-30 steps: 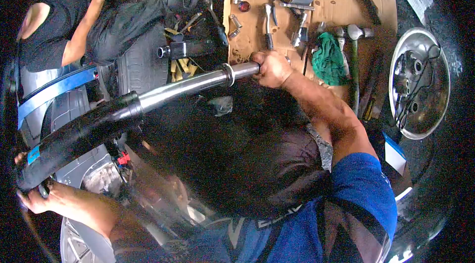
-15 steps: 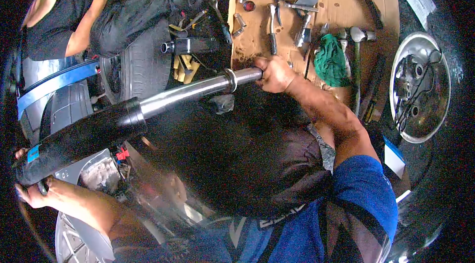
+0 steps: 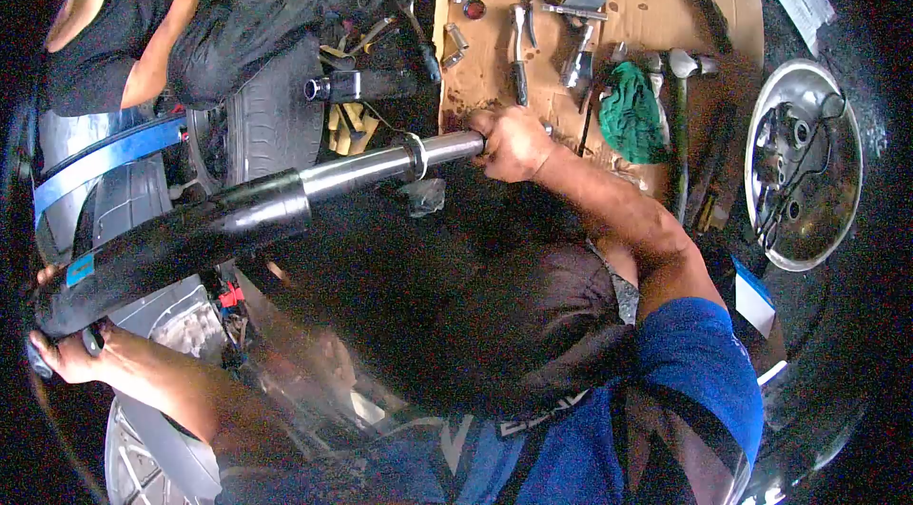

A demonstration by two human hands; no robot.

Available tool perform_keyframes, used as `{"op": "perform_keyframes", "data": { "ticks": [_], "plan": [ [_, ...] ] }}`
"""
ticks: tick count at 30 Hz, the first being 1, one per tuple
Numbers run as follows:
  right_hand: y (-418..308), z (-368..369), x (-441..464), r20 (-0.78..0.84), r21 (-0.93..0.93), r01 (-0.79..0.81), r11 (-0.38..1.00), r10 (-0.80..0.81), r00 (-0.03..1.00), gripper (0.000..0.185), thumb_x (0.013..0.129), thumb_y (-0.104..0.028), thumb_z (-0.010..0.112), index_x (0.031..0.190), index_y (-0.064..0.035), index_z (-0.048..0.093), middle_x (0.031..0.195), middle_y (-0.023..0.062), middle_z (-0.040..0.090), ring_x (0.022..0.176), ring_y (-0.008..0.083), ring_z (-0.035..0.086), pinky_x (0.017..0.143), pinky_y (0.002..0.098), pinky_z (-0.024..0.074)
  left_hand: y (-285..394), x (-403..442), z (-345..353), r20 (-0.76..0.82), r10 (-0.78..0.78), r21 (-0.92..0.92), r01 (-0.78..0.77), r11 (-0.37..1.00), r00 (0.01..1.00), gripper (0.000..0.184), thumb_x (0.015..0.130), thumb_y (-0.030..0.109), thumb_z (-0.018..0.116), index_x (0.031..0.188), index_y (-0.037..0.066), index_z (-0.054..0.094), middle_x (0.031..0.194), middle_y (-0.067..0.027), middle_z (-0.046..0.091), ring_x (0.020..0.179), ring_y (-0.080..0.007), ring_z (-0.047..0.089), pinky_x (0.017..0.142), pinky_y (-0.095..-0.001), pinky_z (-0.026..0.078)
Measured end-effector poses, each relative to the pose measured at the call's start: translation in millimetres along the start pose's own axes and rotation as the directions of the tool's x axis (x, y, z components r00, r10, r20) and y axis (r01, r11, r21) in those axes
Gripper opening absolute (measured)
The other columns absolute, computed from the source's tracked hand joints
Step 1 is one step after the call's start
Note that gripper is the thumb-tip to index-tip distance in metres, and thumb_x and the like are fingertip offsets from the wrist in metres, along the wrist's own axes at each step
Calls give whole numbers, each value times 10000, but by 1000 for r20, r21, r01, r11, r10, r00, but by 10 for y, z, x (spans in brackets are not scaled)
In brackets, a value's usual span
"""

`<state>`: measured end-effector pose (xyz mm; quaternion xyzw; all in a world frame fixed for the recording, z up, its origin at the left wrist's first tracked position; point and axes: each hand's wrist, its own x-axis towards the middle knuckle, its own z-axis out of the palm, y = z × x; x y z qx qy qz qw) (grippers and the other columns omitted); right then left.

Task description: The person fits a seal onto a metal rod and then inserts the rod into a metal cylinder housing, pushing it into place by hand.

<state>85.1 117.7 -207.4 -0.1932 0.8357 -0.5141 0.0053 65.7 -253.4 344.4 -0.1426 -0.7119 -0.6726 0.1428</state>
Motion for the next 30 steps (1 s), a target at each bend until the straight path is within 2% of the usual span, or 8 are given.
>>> {"op": "perform_keyframes", "data": {
  "ticks": [4, 5, 7, 11, 19, 20, 24, 30],
  "plan": [
    [-215, -137, 31, -3, -10, -34, 999, 34, 999, 265, 594, -207, 742, 782, -103, 587, 679, 152, 611, 691, 396, 620, 615, 504, 488, -263, -54, 273, -285, 202, 247, -132, 960, 937, 659, 864, 353, 449, 1253, -178, 430, 1239, -350, 508, 1179, -464, 484, 1081, -568, 286],
    [-276, -173, 38, -3, -10, -37, 999, 37, 999, 265, 594, -207, 742, 782, -103, 587, 679, 152, 611, 691, 396, 620, 615, 504, 488, -273, -65, 223, -284, 200, 246, -130, 960, 938, 659, 864, 353, 449, 1253, -178, 430, 1239, -350, 508, 1179, -464, 484, 1081, -568, 286],
    [-365, -222, 58, 105, -24, -137, 990, 138, 985, 299, 593, -144, 742, 815, -72, 555, 752, 140, 595, 751, 389, 606, 653, 460, 488, -283, -84, 89, 23, 11, 2, -11, 1000, 1000, 648, 864, 351, 458, 1248, -170, 440, 1241, -349, 508, 1179, -467, 486, 1074, -573, 294],
    [-436, -196, 96, 26, -25, -36, 999, 37, 999, 313, 589, -152, 746, 825, -81, 553, 732, 134, 592, 744, 387, 608, 655, 470, 486, -449, -120, 153, 51, 9, -39, -7, 999, 999, 620, 867, 345, 466, 1207, -173, 465, 1219, -352, 516, 1170, -464, 488, 1070, -565, 302],
    [-575, -181, 160, 43, -16, -30, 999, 31, 999, 318, 636, -218, 744, 871, -96, 569, 717, 159, 629, 725, 393, 633, 662, 501, 502, -822, -213, 558, -341, 177, 222, -104, 969, 923, 664, 835, 385, 516, 1174, -184, 476, 1155, -343, 545, 1113, -467, 510, 1030, -555, 342],
    [-590, -177, 164, 43, -17, -33, 999, 33, 999, 318, 636, -218, 744, 871, -96, 569, 717, 159, 629, 725, 393, 633, 662, 501, 502, -802, -213, 497, -212, 56, 73, -41, 996, 976, 655, 835, 385, 532, 1173, -174, 485, 1170, -346, 539, 1111, -480, 513, 1024, -562, 349],
    [-658, -214, 177, 48, -41, -44, 998, 46, 998, 328, 634, -212, 743, 892, -93, 578, 720, 170, 631, 729, 397, 635, 668, 505, 502, -922, -241, 387, -303, 115, 122, -81, 989, 946, 643, 852, 392, 529, 1177, -161, 489, 1180, -345, 533, 1113, -482, 517, 1021, -565, 358],
    [-647, -189, 168, 34, -51, -48, 998, 49, 998, 343, 611, -190, 739, 899, -91, 582, 726, 176, 633, 731, 404, 634, 670, 504, 506, -1029, -258, 272, -133, 32, 11, -31, 999, 991, 616, 875, 396, 514, 1166, -147, 497, 1174, -337, 536, 1123, -469, 517, 1028, -560, 360]
  ]
}}
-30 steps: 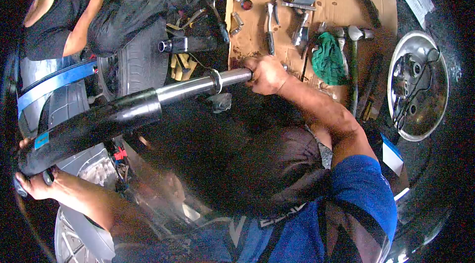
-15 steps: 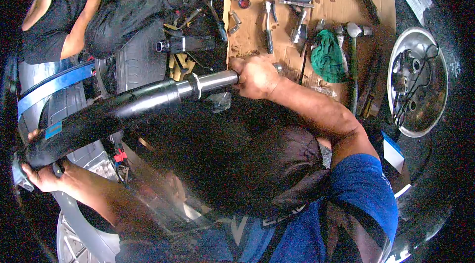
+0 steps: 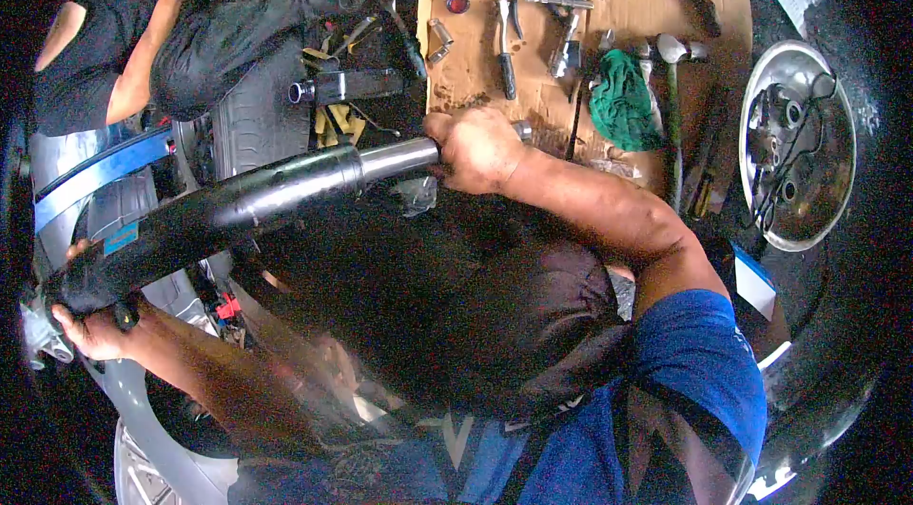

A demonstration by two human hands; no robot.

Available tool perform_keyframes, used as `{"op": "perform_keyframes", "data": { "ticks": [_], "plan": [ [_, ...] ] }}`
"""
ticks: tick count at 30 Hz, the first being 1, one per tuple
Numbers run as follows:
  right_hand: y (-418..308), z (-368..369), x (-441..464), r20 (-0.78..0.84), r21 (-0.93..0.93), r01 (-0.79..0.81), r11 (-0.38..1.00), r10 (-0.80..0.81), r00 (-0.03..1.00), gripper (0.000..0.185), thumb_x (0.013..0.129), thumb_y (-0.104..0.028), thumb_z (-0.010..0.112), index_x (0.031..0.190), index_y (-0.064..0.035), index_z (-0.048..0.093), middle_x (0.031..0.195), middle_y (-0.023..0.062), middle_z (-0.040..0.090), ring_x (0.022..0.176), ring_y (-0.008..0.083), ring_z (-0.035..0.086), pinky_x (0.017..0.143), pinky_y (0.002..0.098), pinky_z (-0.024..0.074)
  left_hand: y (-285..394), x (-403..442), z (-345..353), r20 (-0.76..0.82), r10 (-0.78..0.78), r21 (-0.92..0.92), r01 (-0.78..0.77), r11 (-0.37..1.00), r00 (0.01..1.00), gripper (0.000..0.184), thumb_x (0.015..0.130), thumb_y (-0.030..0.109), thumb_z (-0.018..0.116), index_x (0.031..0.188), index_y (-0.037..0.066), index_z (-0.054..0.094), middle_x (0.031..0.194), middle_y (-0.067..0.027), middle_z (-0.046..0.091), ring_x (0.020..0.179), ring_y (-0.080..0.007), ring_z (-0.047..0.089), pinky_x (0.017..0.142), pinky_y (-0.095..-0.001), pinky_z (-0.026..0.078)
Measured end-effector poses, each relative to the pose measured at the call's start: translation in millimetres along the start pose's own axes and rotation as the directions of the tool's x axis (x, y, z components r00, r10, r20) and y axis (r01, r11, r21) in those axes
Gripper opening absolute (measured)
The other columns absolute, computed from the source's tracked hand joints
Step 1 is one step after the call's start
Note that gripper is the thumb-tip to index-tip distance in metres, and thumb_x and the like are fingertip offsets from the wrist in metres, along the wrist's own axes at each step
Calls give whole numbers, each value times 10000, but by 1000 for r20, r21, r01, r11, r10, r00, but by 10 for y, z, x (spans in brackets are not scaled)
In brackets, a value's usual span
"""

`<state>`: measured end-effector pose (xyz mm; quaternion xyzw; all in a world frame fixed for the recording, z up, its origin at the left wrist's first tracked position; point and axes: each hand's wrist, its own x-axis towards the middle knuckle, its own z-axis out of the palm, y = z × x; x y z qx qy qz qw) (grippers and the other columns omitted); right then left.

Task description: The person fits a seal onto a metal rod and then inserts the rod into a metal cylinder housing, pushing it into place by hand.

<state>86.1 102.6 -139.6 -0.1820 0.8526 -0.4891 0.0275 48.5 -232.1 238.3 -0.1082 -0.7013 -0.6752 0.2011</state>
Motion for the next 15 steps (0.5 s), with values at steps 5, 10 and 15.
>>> {"op": "perform_keyframes", "data": {
  "ticks": [5, 10, 15],
  "plan": [
    [-10, 9, 5, 13, -5, -11, 1000, 11, 1000, 339, 609, -190, 733, 895, -89, 581, 731, 178, 636, 731, 402, 636, 675, 509, 506, -118, -67, 98, -10, -28, -24, 28, 999, 1000, 616, 883, 409, 488, 1155, -144, 502, 1164, -325, 540, 1096, -446, 531, 1019, -549, 364],
    [-40, -26, 10, 33, 6, -35, 999, 35, 999, 334, 612, -180, 725, 899, -87, 580, 743, 173, 643, 742, 399, 639, 684, 505, 509, -253, -112, 98, 80, -61, -33, 64, 997, 995, 607, 901, 421, 456, 1161, -126, 509, 1164, -305, 546, 1091, -440, 534, 1017, -557, 364],
    [-15, -135, -38, 88, -36, -67, 997, 70, 994, 343, 614, -177, 722, 915, -87, 585, 763, 165, 651, 764, 394, 643, 706, 502, 508, -439, -176, 213, -92, -26, 56, 32, 998, 995, 614, 905, 445, 447, 1172, -103, 513, 1182, -282, 539, 1084, -429, 540, 982, -561, 401]
  ]
}}
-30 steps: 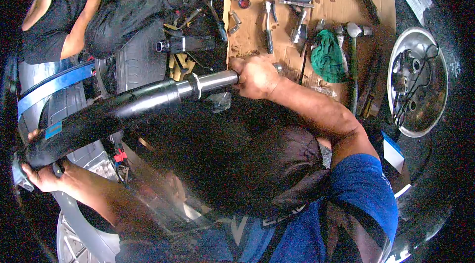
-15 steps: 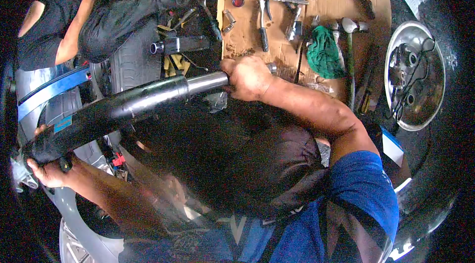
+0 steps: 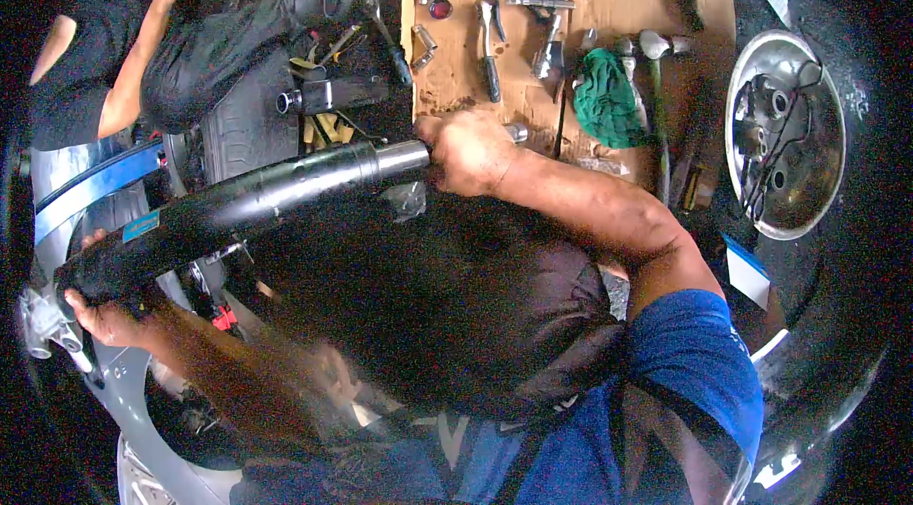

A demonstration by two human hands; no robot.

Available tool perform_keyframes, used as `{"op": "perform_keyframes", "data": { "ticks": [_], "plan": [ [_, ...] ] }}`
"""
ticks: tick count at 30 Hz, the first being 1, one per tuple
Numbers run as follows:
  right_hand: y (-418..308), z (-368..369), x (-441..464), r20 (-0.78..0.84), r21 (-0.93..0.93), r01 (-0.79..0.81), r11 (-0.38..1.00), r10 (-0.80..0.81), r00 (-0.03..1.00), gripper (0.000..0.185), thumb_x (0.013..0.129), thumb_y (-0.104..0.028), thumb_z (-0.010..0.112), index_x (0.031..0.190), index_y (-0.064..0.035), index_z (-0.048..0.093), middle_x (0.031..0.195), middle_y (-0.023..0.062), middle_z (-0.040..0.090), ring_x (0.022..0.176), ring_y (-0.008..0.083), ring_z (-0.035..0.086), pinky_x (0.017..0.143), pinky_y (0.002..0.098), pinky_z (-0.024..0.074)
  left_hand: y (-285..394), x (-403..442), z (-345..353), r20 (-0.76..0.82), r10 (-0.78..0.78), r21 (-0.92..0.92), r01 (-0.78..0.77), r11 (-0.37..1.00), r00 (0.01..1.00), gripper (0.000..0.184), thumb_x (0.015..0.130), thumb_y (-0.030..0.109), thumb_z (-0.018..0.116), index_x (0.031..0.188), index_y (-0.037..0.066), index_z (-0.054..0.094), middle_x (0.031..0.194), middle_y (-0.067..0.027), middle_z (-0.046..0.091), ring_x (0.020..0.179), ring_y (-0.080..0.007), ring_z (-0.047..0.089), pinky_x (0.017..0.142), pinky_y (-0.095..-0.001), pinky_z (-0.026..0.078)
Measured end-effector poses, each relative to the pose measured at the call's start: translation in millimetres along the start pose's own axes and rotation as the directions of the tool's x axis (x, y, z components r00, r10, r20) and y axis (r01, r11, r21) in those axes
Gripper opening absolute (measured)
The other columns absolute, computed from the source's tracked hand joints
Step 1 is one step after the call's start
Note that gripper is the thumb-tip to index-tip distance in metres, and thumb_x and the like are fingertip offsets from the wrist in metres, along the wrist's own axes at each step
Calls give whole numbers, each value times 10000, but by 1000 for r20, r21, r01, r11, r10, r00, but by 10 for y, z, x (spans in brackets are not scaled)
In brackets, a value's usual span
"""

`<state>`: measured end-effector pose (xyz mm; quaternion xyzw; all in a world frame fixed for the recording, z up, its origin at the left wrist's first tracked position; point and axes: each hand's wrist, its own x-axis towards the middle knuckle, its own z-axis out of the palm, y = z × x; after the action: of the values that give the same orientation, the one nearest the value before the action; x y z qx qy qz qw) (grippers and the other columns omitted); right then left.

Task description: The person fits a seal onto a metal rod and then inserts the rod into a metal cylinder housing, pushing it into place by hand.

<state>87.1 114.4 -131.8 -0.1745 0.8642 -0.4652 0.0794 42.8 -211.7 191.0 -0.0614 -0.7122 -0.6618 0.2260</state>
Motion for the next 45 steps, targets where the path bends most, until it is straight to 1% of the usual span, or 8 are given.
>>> {"op": "perform_keyframes", "data": {
  "ticks": [8, 14, 17, 24, 28, 34, 39, 45],
  "plan": [
    [44, -279, -301, -32, -54, -83, 995, 82, 996, 297, 596, -111, 666, 881, -78, 589, 789, 153, 623, 803, 388, 619, 709, 471, 496, -296, -180, 46, 177, -282, -148, 309, 939, 943, 614, 911, 462, 453, 1168, -92, 507, 1120, -245, 591, 1023, -377, 589, 929, -524, 458],
    [203, -799, -823, -79, -301, -286, 910, 276, 958, 235, 619, -169, 693, 787, -77, 557, 747, 159, 598, 746, 395, 608, 643, 476, 474, -867, -575, 304, -58, -322, -291, 293, 911, 945, 544, 911, 454, 500, 1111, -49, 558, 1059, -214, 631, 969, -334, 626, 877, -483, 504],
    [41, -1236, -1151, -199, -407, -256, 877, 189, 962, 307, 628, -282, 761, 757, -90, 559, 727, 147, 588, 713, 385, 604, 614, 475, 471, -1115, -858, 549, 3, -486, -493, 424, 760, 874, 490, 888, 435, 552, 1028, -34, 576, 1010, -200, 638, 945, -340, 624, 875, -503, 497],
    [-458, -2138, -1823, -327, -702, -458, 545, 323, 888, 192, 602, -63, 675, 767, -103, 584, 759, 106, 599, 759, 346, 611, 663, 436, 489, -1456, -1501, 1296, 6, -728, -731, 500, 464, 685, 367, 818, 385, 638, 914, 35, 584, 863, -123, 644, 828, -308, 638, 796, -478, 523],
    [-989, -2513, -1950, -308, -837, -406, 367, 299, 903, 192, 648, -129, 671, 769, -106, 524, 745, 93, 585, 743, 325, 620, 673, 453, 494, -1602, -1757, 1513, 141, -811, -794, 554, 250, 567, 374, 815, 388, 640, 914, 32, 583, 850, -127, 643, 818, -301, 638, 800, -475, 520],
    [-899, -2298, -2032, -305, -795, -491, 356, 464, 832, 201, 669, -148, 697, 797, -92, 553, 786, 126, 613, 810, 338, 633, 735, 447, 499, -1457, -1697, 1439, 116, -754, -797, 513, 319, 647, 367, 821, 362, 645, 931, 19, 579, 889, -138, 639, 841, -298, 629, 798, -457, 522],
    [-311, -1512, -1684, -198, -580, -482, 657, 460, 866, 295, 618, -207, 735, 840, -82, 587, 816, 152, 639, 800, 376, 634, 701, 454, 506, -1121, -1306, 890, 227, -540, -726, 510, 461, 810, 433, 814, 353, 644, 1023, -21, 578, 970, -173, 631, 922, -328, 619, 865, -501, 494],
    [185, -268, -599, 80, -248, -185, 951, 210, 974, 384, 550, -213, 740, 877, -85, 585, 762, 147, 638, 722, 368, 631, 688, 460, 509, -541, -876, 367, 197, -73, -483, 161, 860, 978, 495, 822, 265, 600, 1240, 49, 446, 1136, -197, 550, 1099, -321, 541, 989, -571, 400]
  ]
}}
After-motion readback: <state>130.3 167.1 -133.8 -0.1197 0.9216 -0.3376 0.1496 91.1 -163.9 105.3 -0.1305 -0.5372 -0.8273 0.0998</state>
